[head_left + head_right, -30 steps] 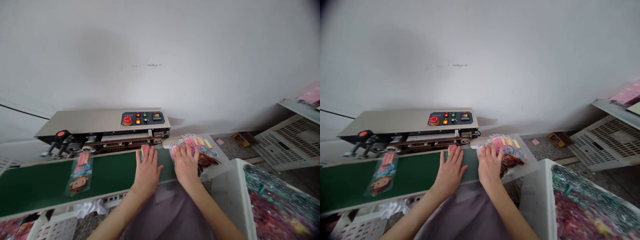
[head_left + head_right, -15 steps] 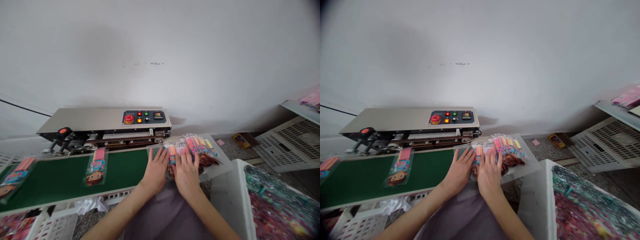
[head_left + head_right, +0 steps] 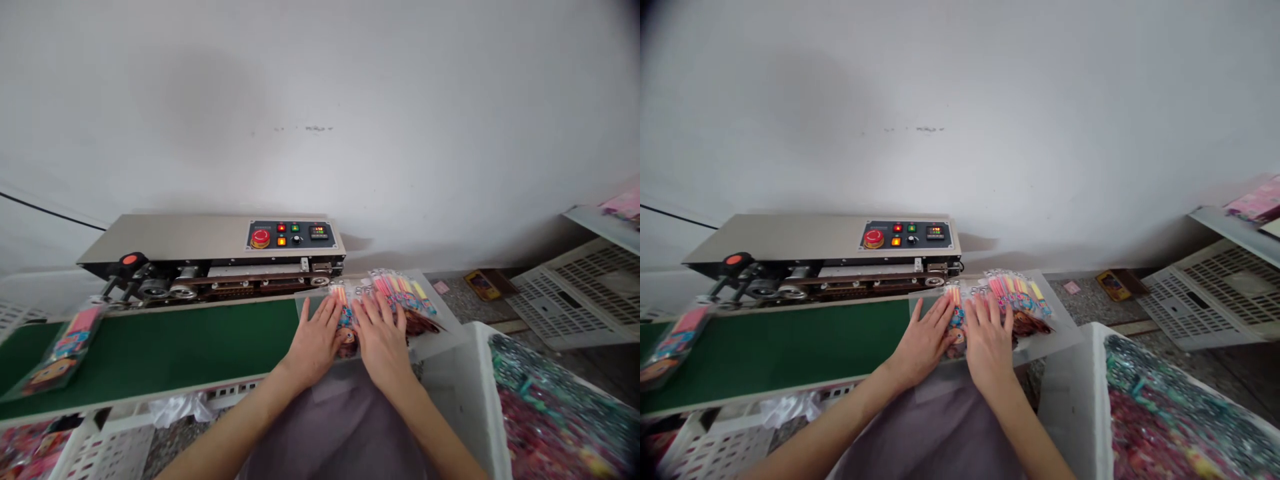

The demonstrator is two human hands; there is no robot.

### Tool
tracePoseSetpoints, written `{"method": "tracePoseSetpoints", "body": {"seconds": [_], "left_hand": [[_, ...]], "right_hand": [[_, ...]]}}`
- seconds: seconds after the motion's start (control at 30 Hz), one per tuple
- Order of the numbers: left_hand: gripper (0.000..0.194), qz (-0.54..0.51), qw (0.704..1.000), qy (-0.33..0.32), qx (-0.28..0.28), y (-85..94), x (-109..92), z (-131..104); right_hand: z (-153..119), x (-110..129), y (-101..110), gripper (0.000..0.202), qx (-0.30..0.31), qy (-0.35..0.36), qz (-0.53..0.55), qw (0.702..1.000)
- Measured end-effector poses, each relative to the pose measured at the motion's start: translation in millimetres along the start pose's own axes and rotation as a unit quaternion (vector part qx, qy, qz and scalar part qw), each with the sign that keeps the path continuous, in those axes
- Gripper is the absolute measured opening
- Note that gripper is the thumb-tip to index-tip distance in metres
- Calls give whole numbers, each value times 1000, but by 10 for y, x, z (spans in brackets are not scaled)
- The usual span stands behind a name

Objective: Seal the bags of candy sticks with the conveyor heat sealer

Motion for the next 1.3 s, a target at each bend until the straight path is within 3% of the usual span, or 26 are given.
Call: {"method": "tracePoseSetpoints", "body": {"seconds": [0.1,0.2,0.3,0.47,0.7,0.93,1.3], "left_hand": [[58,4,1000,20,-14,55,11,-16],[52,-1,999,35,-2,104,24,-37],[49,-15,999,28,20,122,10,-55],[54,-22,999,1,24,88,-46,-25],[62,-5,999,0,48,43,12,109],[58,-60,989,-72,110,72,-75,87],[50,-19,998,45,34,16,-103,-6]], "right_hand": [[64,91,-30,41,2,31,12,999],[121,122,-32,36,4,5,-9,1000],[153,108,-6,32,2,-29,-28,999],[149,63,-6,40,8,-3,-9,1000],[79,-68,-12,42,26,-18,-35,999],[37,-50,-77,42,14,-15,-36,999],[32,2,-76,47,27,-5,-25,999]]}}
Point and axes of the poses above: each hand's wrist, its own z-axis towards the middle knuckle, its own y-axis out of the back of the hand, x = y × z, the point moved 4 cm from there along z, towards the middle knuckle, and after that the axes turned 7 degrees about -x, right-handed, at the moved point
